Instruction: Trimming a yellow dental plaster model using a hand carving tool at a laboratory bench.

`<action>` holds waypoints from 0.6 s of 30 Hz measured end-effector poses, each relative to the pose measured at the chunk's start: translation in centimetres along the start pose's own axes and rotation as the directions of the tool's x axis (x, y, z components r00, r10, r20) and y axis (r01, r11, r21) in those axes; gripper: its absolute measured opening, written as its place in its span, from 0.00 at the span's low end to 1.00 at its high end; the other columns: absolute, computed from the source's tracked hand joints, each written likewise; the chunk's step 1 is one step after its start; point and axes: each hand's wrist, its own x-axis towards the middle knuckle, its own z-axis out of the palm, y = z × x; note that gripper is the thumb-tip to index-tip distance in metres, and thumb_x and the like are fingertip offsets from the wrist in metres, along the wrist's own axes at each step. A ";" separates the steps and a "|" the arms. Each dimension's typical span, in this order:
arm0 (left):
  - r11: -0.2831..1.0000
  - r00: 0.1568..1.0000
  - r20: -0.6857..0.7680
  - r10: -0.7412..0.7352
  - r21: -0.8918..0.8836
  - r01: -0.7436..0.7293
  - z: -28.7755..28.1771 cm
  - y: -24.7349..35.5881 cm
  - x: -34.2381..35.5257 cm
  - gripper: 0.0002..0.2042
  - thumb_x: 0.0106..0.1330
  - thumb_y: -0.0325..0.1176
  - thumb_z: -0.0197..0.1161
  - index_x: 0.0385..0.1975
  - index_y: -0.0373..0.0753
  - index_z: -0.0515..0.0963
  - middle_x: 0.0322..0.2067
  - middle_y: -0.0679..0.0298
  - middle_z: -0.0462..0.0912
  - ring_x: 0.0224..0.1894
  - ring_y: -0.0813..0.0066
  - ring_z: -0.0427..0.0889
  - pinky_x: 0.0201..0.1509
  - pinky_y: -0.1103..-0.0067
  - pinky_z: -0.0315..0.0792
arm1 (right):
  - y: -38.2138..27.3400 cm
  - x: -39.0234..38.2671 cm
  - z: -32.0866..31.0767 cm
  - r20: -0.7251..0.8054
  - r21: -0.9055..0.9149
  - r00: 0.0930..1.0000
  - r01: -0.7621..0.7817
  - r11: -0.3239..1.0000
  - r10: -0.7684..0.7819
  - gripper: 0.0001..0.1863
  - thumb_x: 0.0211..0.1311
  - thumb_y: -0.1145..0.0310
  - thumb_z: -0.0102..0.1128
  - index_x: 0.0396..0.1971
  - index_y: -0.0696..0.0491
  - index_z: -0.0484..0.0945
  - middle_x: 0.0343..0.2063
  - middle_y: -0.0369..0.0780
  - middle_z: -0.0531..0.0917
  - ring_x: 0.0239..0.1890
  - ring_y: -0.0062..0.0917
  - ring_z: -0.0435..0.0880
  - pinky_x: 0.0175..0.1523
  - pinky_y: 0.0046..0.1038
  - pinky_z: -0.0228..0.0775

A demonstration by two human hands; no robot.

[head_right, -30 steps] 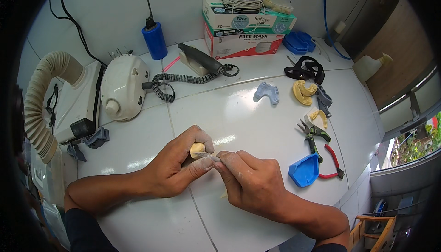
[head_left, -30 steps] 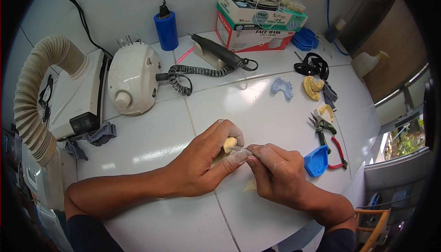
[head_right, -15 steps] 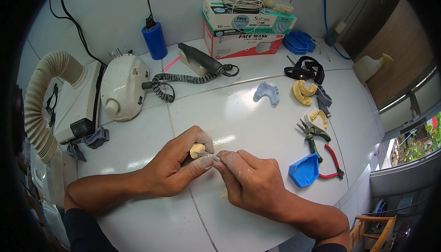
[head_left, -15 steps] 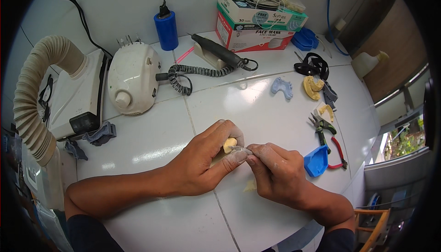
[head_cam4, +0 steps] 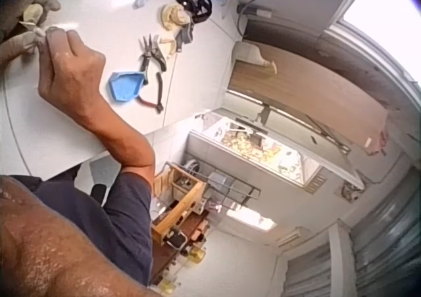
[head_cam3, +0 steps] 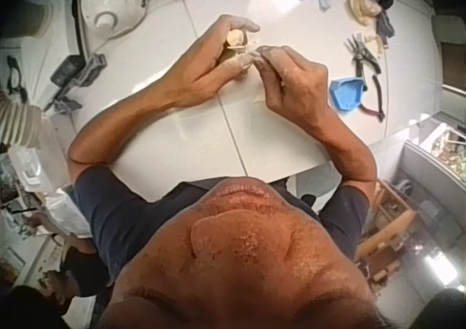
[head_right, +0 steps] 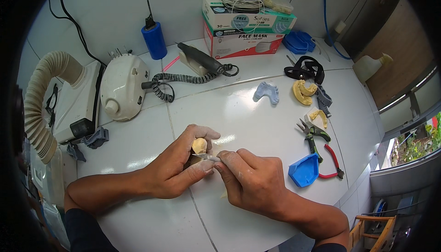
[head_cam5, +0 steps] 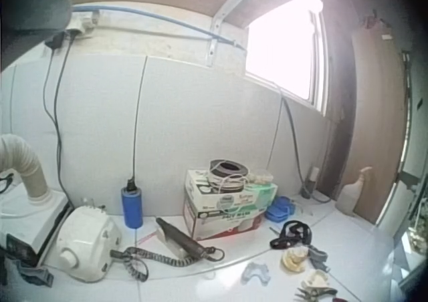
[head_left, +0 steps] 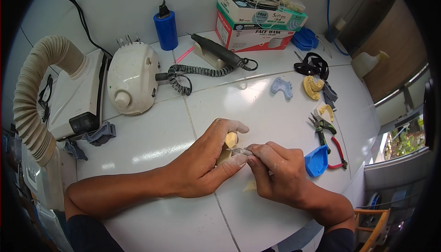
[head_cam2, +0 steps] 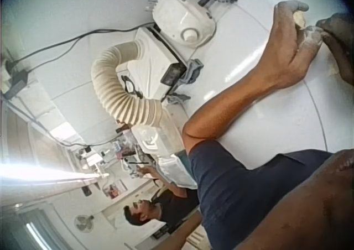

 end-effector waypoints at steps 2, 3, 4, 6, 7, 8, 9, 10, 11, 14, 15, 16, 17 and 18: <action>0.987 0.993 0.054 0.101 0.116 -0.107 -0.4 0.1 0.2 0.22 0.85 0.34 0.58 0.73 0.34 0.66 0.50 0.59 0.73 0.50 0.76 0.81 0.55 0.73 0.78 | 0.1 0.0 0.1 -0.016 0.002 1.000 0.006 1.000 -0.005 0.07 0.69 0.74 0.73 0.43 0.57 0.87 0.24 0.40 0.83 0.17 0.33 0.81 0.21 0.35 0.70; 0.987 0.993 0.054 0.101 0.117 -0.107 -0.5 0.2 0.2 0.22 0.85 0.34 0.58 0.73 0.34 0.66 0.50 0.59 0.73 0.50 0.76 0.81 0.55 0.73 0.78 | 0.1 0.1 0.0 -0.032 0.003 0.999 0.011 1.000 -0.010 0.06 0.69 0.74 0.73 0.43 0.57 0.86 0.24 0.40 0.83 0.17 0.34 0.82 0.22 0.35 0.71; 0.992 0.994 0.068 0.081 0.088 -0.087 -0.6 0.2 0.2 0.22 0.85 0.34 0.58 0.74 0.34 0.66 0.51 0.58 0.73 0.50 0.76 0.81 0.55 0.73 0.78 | 0.2 0.1 0.0 -0.032 0.004 0.999 0.010 1.000 -0.010 0.06 0.69 0.74 0.73 0.43 0.57 0.86 0.24 0.40 0.83 0.17 0.34 0.82 0.22 0.35 0.71; 0.996 0.995 0.083 0.061 0.059 -0.066 -0.8 0.1 0.2 0.23 0.86 0.34 0.58 0.74 0.34 0.66 0.52 0.57 0.73 0.50 0.76 0.82 0.55 0.73 0.78 | 0.2 0.2 -0.1 -0.028 -0.001 0.999 -0.024 1.000 0.024 0.06 0.70 0.75 0.72 0.43 0.57 0.86 0.25 0.41 0.84 0.18 0.34 0.83 0.22 0.35 0.72; 0.995 0.992 0.094 0.085 0.049 -0.090 -0.9 -0.2 0.4 0.22 0.86 0.34 0.56 0.73 0.34 0.66 0.52 0.58 0.74 0.49 0.76 0.82 0.55 0.73 0.78 | 0.3 0.2 -0.1 -0.029 -0.002 0.999 -0.024 1.000 0.024 0.06 0.70 0.75 0.72 0.43 0.57 0.86 0.25 0.41 0.84 0.18 0.34 0.83 0.22 0.35 0.72; 0.993 0.988 0.105 0.109 0.038 -0.114 -1.0 -0.3 0.5 0.20 0.87 0.34 0.55 0.73 0.34 0.67 0.52 0.58 0.75 0.48 0.75 0.83 0.55 0.73 0.78 | 0.4 0.2 -0.2 -0.038 0.010 0.999 -0.021 1.000 0.022 0.06 0.70 0.75 0.72 0.43 0.58 0.86 0.26 0.42 0.85 0.19 0.35 0.83 0.23 0.35 0.73; 0.993 0.988 0.107 0.111 0.037 -0.115 -0.9 -0.2 0.4 0.20 0.87 0.34 0.55 0.73 0.34 0.67 0.52 0.58 0.75 0.48 0.75 0.83 0.55 0.73 0.78 | 0.5 0.3 -0.2 -0.047 0.022 0.999 -0.018 1.000 0.019 0.05 0.70 0.75 0.71 0.43 0.58 0.86 0.27 0.42 0.86 0.19 0.35 0.84 0.24 0.35 0.73; 0.999 0.995 0.093 0.027 -0.039 -0.024 -0.8 0.0 0.3 0.19 0.87 0.35 0.56 0.70 0.34 0.69 0.50 0.57 0.77 0.51 0.71 0.82 0.58 0.71 0.76 | 0.5 0.3 -0.3 -0.049 0.021 0.999 -0.019 1.000 0.020 0.05 0.70 0.75 0.71 0.43 0.58 0.86 0.27 0.42 0.86 0.19 0.35 0.84 0.24 0.35 0.73; 0.991 0.995 0.086 -0.058 -0.115 0.068 -0.7 0.1 0.3 0.17 0.87 0.37 0.56 0.66 0.35 0.72 0.49 0.56 0.79 0.54 0.66 0.81 0.62 0.69 0.74 | 0.6 0.3 -0.3 -0.051 0.042 0.998 -0.033 0.999 0.035 0.05 0.71 0.75 0.71 0.43 0.58 0.85 0.27 0.43 0.86 0.20 0.36 0.84 0.24 0.35 0.74; 0.973 0.996 0.082 -0.035 -0.225 0.053 -0.4 -0.7 0.3 0.12 0.88 0.35 0.55 0.62 0.36 0.71 0.45 0.59 0.81 0.48 0.71 0.82 0.55 0.71 0.77 | 0.7 0.5 -0.5 -0.054 0.066 0.997 -0.048 0.997 0.051 0.05 0.71 0.76 0.70 0.43 0.58 0.85 0.27 0.43 0.86 0.20 0.37 0.84 0.25 0.36 0.74; 0.973 0.996 0.085 -0.035 -0.223 0.053 -0.3 -0.7 0.3 0.12 0.88 0.35 0.55 0.62 0.36 0.71 0.45 0.59 0.81 0.48 0.71 0.82 0.55 0.71 0.77 | 0.7 0.4 -0.5 -0.054 0.070 0.997 -0.047 0.996 0.051 0.05 0.72 0.76 0.70 0.43 0.57 0.85 0.27 0.43 0.86 0.20 0.38 0.84 0.25 0.36 0.74; 0.972 0.998 0.062 -0.016 -0.233 0.030 -0.2 -0.8 0.2 0.11 0.88 0.34 0.55 0.60 0.36 0.70 0.44 0.59 0.81 0.45 0.73 0.82 0.52 0.72 0.77 | 0.8 0.4 -0.5 -0.056 0.070 0.997 -0.049 0.996 0.053 0.05 0.72 0.76 0.70 0.43 0.57 0.85 0.27 0.43 0.86 0.20 0.38 0.84 0.25 0.36 0.74; 0.970 0.999 0.038 0.002 -0.242 0.007 -0.1 -0.8 0.2 0.09 0.88 0.33 0.56 0.58 0.36 0.69 0.42 0.60 0.81 0.43 0.74 0.82 0.48 0.73 0.77 | 0.9 0.3 -0.4 -0.037 0.076 0.999 -0.037 0.996 0.040 0.04 0.72 0.75 0.70 0.42 0.57 0.84 0.27 0.43 0.85 0.20 0.38 0.83 0.25 0.37 0.73; 0.971 0.999 0.040 0.002 -0.241 0.007 -0.2 -0.4 0.2 0.09 0.88 0.33 0.56 0.58 0.36 0.69 0.42 0.60 0.81 0.43 0.74 0.82 0.48 0.73 0.77 | 0.9 0.2 -0.4 -0.017 0.083 0.999 -0.025 0.996 0.026 0.04 0.72 0.75 0.69 0.42 0.57 0.84 0.27 0.43 0.85 0.20 0.39 0.83 0.25 0.37 0.73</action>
